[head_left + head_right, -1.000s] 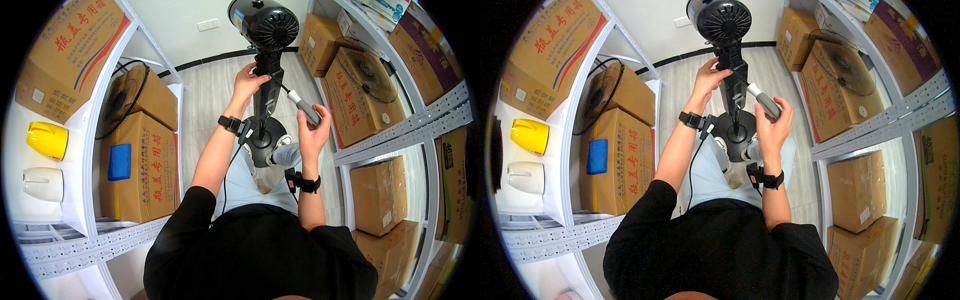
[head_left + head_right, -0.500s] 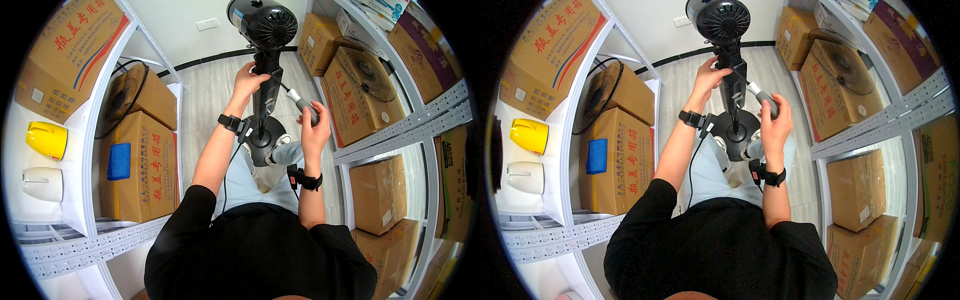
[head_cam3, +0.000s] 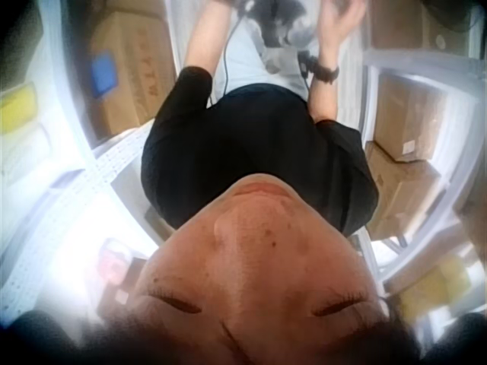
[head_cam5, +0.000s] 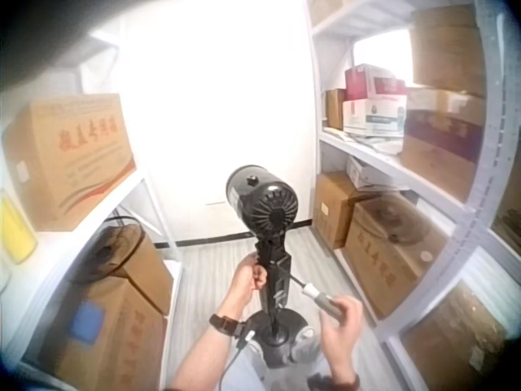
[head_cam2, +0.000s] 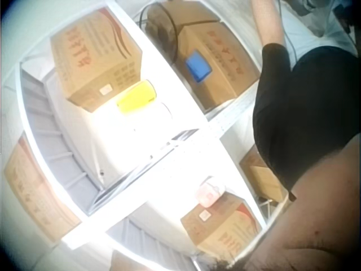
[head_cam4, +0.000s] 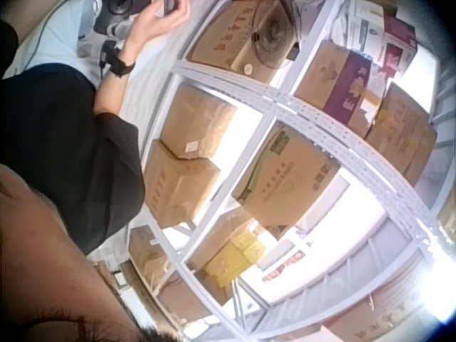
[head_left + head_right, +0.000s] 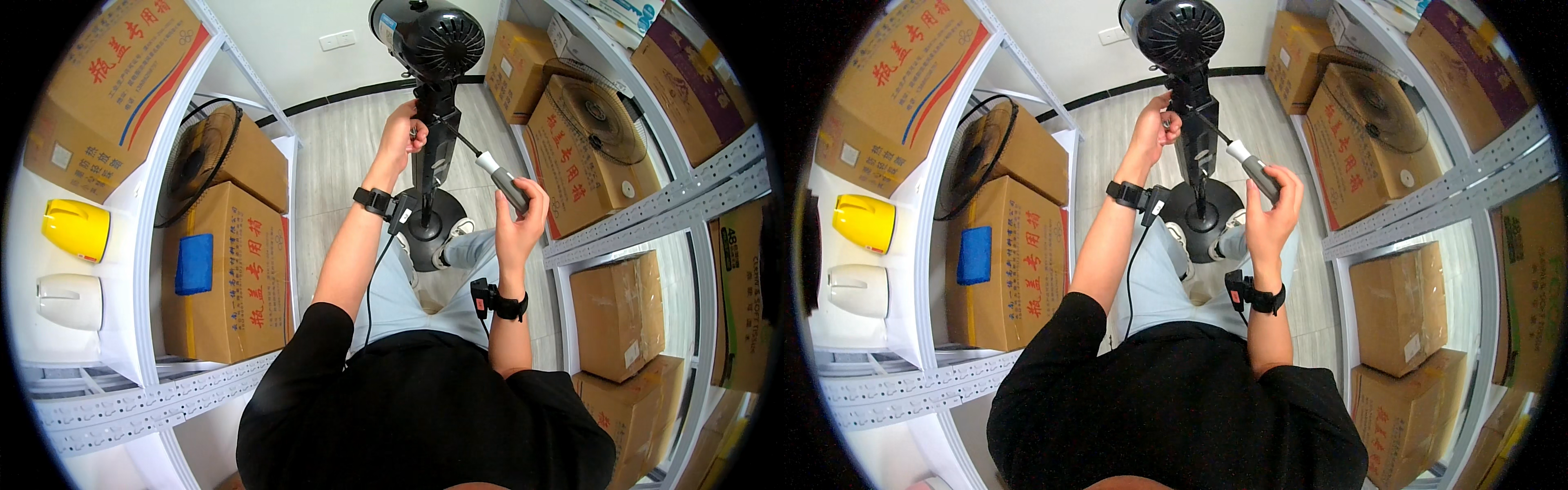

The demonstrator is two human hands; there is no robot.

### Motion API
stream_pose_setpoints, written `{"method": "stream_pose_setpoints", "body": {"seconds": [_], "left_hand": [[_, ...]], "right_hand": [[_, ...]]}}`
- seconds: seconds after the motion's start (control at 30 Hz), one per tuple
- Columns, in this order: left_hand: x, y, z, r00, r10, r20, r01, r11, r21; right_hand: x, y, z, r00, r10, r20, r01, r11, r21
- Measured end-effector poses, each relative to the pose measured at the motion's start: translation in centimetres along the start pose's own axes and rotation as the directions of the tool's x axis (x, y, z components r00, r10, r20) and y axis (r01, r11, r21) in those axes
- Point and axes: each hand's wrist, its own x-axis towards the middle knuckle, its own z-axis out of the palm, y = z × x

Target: The person disassembles a standing fan using a screwdriver, removes the control panel, and manipulates internal wires and components. The person then reassembles the fan and places the control panel on a nearby shelf.

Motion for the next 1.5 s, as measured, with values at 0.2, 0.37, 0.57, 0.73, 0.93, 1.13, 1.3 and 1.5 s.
{"method": "stream_pose_setpoints", "body": {"seconds": [0.2, 0.37, 0.57, 0.73, 0.93, 1.13, 1.3, 1.5], "left_hand": [[0.0, -0.1, 0.1, 1.000, -0.003, -0.027, 0.004, 0.999, 0.041], [-0.1, 0.0, 0.2, 0.996, 0.016, -0.088, -0.016, 1.000, 0.010], [-0.2, -0.6, -0.3, 0.997, 0.050, -0.051, -0.045, 0.994, 0.103], [-0.3, -0.3, -0.8, 0.999, 0.044, -0.003, -0.043, 0.988, 0.151], [-0.3, 0.2, -0.9, 0.998, -0.010, 0.055, 0.004, 0.994, 0.105], [-0.4, 0.5, -1.1, 0.993, -0.044, 0.108, 0.048, 0.998, -0.035], [-0.4, 1.0, -1.2, 0.996, -0.053, 0.078, 0.049, 0.997, 0.053], [1.3, -0.3, -0.8, 0.955, 0.277, -0.104, -0.193, 0.849, 0.492]], "right_hand": [[0.0, -1.3, -0.5, 1.000, -0.010, 0.026, 0.010, 1.000, 0.006], [-0.2, -2.1, 0.1, 0.998, -0.020, 0.053, 0.019, 1.000, 0.008], [-0.3, -1.9, 0.6, 0.997, 0.021, 0.076, -0.020, 1.000, -0.016], [0.4, -2.2, -0.5, 0.990, 0.106, 0.096, -0.099, 0.993, -0.069], [1.7, -0.5, -0.9, 0.991, 0.123, -0.055, -0.123, 0.992, -0.006], [2.5, 0.4, 0.1, 0.988, 0.123, -0.089, -0.127, 0.991, -0.032], [2.3, 1.3, 1.2, 0.988, 0.129, -0.087, -0.129, 0.992, -0.001], [2.3, 2.7, 2.0, 0.982, 0.179, -0.056, -0.176, 0.983, 0.047]]}}
